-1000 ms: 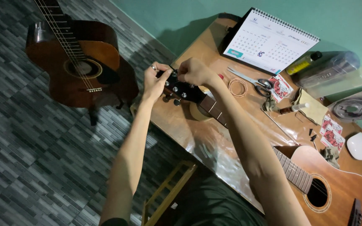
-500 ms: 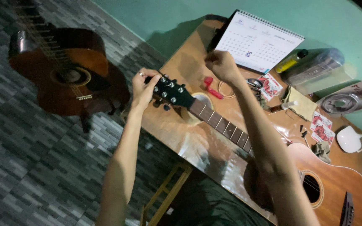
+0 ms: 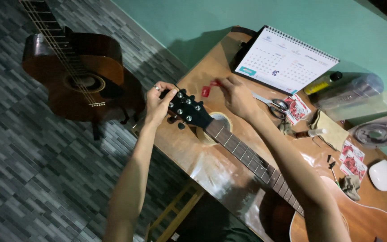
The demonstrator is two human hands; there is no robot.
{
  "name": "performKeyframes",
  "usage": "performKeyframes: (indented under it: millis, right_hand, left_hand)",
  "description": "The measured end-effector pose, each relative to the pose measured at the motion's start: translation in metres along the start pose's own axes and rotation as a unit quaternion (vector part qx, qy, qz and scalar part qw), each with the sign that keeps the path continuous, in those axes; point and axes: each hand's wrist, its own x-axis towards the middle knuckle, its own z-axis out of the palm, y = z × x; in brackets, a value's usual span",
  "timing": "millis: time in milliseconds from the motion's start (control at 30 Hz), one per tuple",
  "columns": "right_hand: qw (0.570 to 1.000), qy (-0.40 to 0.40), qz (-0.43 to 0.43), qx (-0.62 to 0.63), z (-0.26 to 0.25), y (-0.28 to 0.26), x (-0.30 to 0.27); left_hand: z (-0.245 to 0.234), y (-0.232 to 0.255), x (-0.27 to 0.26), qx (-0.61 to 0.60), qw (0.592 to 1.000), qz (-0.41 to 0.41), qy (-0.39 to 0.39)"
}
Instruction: The person replaces a guitar string by first loosening and removing the old string from the tuning pegs and bridge. They then insert a new string into the bridge, pull it taut, and wind it onto the tuning pegs using a red string winder tool.
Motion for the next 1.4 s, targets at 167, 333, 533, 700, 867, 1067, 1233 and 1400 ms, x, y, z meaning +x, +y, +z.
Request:
performKeyframes:
  millis: [167,333,533,700,867,1067,1233,1400]
  right_hand:
    - [0.989,-0.014,-0.082,0.120,0.022,-0.022,0.059]
    - [0.978,-0.104,-0.053,0.173,0.003,-0.038,0.077]
    - [0.975,-0.130,-0.027,0.180,-0.002,-0.035,0.080]
    - [0.960,-0.136,-0.009,0.246,0.011,-0.043,0.080]
    - [0.984,-0.098,0.007,0.150,0.006,-0.025,0.086]
    - [0.977,-0.094,0.030,0.189,0.017,-0.036,0.083]
    - [0.966,-0.141,0.033,0.213,0.025,-0.032,0.106]
    - [0.926,-0.217,0.078,0.299,0.046,-0.023,0.127]
  left_hand:
    - [0.001,0.009,0.002,0.014,0.999,0.045,0.002]
    - [0.001,0.005,0.002,0.001,0.999,0.037,-0.015]
    - [-0.001,-0.009,0.004,0.003,1.000,0.028,-0.013]
    - [-0.001,-0.013,0.004,0.008,1.000,0.027,-0.012]
    - [-0.002,-0.006,0.003,0.000,1.000,0.022,-0.017]
    - [-0.001,-0.002,0.001,-0.013,0.999,0.023,-0.021]
    - [-0.001,-0.005,0.004,-0.009,1.000,0.014,-0.020]
    - [0.001,-0.006,0.003,-0.018,1.000,0.005,-0.023]
